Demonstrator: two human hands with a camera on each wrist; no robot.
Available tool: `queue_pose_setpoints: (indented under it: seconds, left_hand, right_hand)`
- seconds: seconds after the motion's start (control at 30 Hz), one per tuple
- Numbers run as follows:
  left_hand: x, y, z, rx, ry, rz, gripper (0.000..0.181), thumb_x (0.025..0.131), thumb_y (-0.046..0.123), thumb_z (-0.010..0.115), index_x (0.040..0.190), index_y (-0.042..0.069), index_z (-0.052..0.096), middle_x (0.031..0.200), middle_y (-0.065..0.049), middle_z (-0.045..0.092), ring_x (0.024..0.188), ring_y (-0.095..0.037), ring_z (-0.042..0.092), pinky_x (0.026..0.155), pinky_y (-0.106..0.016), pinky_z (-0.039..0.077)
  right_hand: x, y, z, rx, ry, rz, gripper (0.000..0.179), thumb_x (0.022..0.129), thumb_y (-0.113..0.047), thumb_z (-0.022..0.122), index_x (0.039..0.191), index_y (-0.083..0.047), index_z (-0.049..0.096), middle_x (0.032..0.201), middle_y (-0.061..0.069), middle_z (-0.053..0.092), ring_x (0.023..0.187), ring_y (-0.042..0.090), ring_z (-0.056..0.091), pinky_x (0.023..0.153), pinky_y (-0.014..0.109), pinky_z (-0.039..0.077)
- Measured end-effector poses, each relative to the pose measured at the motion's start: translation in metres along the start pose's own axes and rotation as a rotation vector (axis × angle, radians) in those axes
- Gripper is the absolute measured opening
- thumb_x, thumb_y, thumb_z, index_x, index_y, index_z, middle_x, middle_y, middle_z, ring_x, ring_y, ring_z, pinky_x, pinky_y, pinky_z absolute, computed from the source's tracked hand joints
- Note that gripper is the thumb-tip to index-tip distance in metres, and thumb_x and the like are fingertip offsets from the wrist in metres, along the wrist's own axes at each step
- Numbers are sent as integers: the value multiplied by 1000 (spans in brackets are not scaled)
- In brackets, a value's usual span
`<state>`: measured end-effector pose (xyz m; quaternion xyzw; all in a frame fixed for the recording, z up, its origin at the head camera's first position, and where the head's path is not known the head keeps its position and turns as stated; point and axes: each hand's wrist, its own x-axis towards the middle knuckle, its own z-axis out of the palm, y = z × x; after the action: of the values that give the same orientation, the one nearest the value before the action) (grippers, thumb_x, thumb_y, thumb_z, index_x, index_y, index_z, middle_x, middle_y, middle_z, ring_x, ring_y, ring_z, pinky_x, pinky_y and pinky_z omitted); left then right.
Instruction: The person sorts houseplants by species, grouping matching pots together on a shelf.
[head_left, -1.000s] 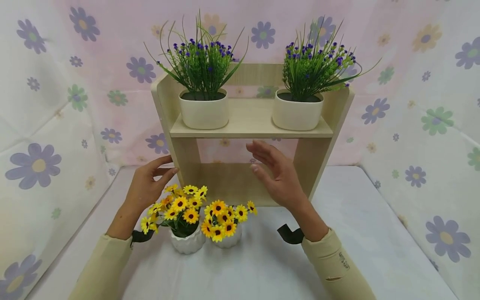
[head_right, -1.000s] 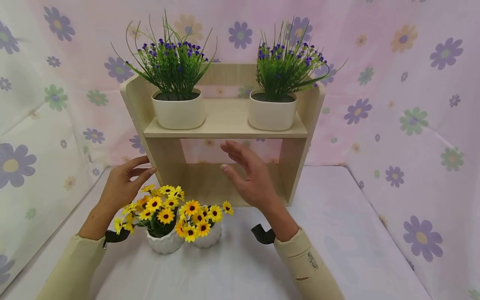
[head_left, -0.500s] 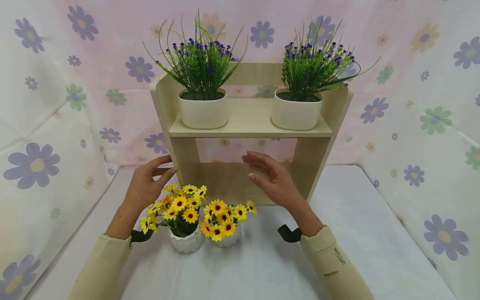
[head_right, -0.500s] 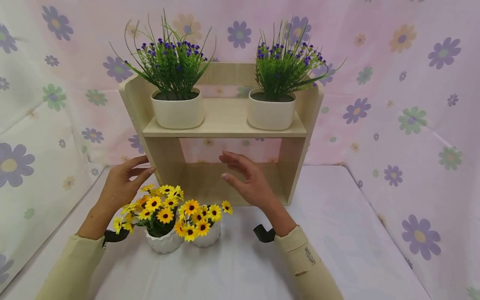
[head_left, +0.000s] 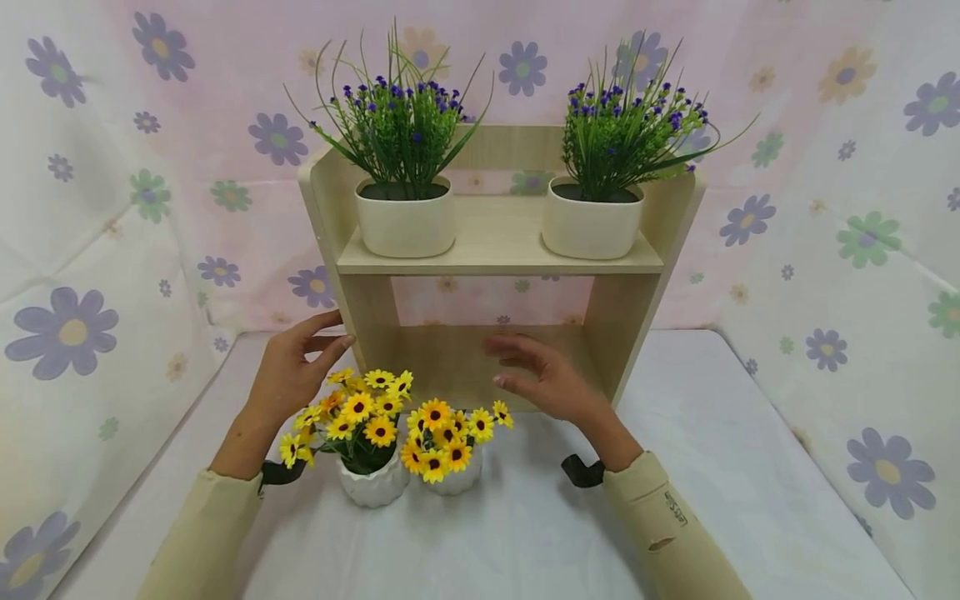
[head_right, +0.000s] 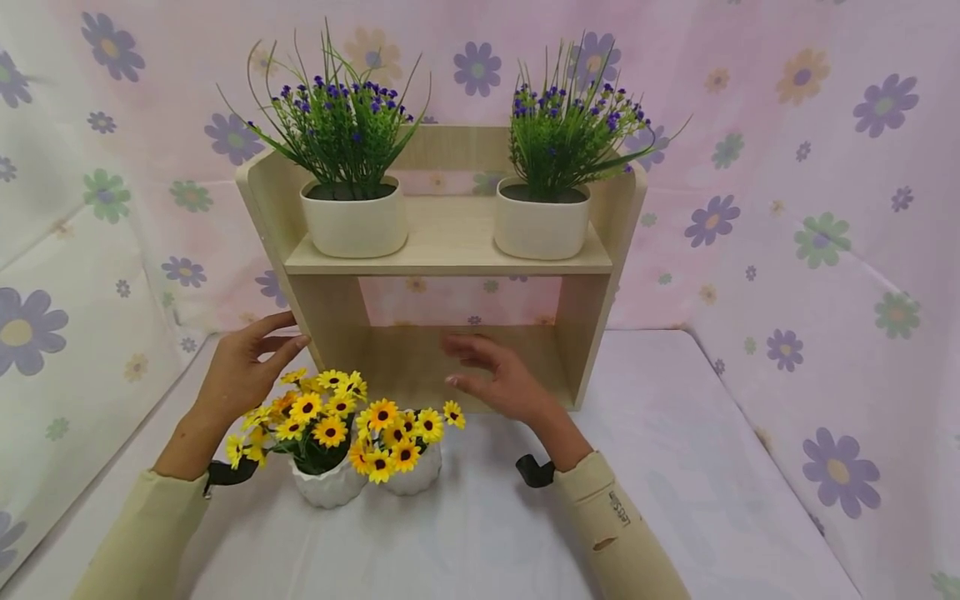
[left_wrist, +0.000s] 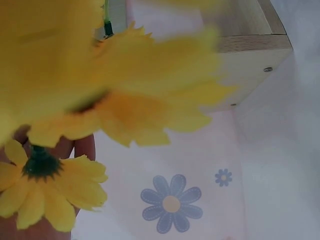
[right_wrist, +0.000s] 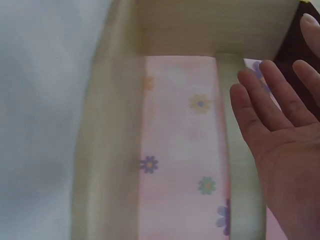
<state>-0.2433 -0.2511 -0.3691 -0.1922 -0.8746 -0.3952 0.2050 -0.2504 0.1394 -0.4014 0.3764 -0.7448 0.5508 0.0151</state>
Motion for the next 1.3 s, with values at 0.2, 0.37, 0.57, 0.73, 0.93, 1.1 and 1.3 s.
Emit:
queue_pose_setpoints:
  seconds: [0.2, 0.37, 0.57, 0.73, 0.93, 1.1, 1.3]
  left_hand:
    - [0, 1, 0, -1, 7, 7, 45, 105, 17, 70, 148, 8, 62, 145, -17, 66, 113, -41, 74, 94, -63, 58]
    - [0, 1, 0, 13, 9, 9, 45, 105, 18, 69, 148, 8, 62, 144, -16, 66, 112, -39, 75, 93, -60, 58]
    - [-1, 1, -1, 37, 19, 15, 44, 105, 19, 69, 148, 9, 63, 143, -13, 68, 109, -34, 76, 91, -37, 63]
    - [-1, 1, -1, 24, 18, 22, 44, 105, 18, 70, 148, 9, 63, 143, -14, 67, 110, -36, 76, 85, -2, 47]
    - [-2, 1, -1, 27, 12, 4, 44, 106, 20, 69, 148, 11, 63, 144, -13, 67, 111, -35, 76, 86, -7, 51]
    - [-2, 1, -1, 26, 9, -6, 45, 106, 21, 69, 149, 11, 62, 145, -13, 66, 112, -35, 75, 92, -42, 63]
    - [-1, 2, 0, 32, 14, 5, 45, 106, 20, 69, 149, 10, 62, 145, -14, 66, 111, -36, 75, 92, -59, 59]
  right_hand:
    - [-8, 10, 11, -9, -87, 64, 57, 99, -5, 75, 152, -10, 56, 151, 8, 60, 138, 26, 59, 116, 52, 48]
    - [-16, 14, 16, -7, -168, 59, 63, 96, 4, 69, 155, -12, 53, 153, 12, 58, 140, 30, 57, 116, 54, 47]
    - [-22, 14, 25, -69, -236, 93, 76, 91, -10, 85, 159, -17, 49, 150, 13, 61, 138, 25, 60, 117, 56, 46]
    - [-24, 11, 37, -125, -247, 100, 85, 86, -23, 92, 158, -15, 48, 146, 7, 64, 136, 20, 60, 117, 53, 46]
    - [-27, 10, 53, -63, -250, 179, 84, 82, -23, 95, 154, -16, 53, 152, -2, 57, 141, 16, 52, 121, 51, 40]
    - [-30, 10, 64, -6, -244, 202, 84, 81, -20, 96, 152, -27, 53, 151, -10, 54, 141, 13, 51, 122, 50, 39]
    - [-31, 0, 74, -71, -205, 227, 87, 81, -22, 96, 153, -23, 47, 154, -5, 50, 143, 16, 49, 124, 50, 38]
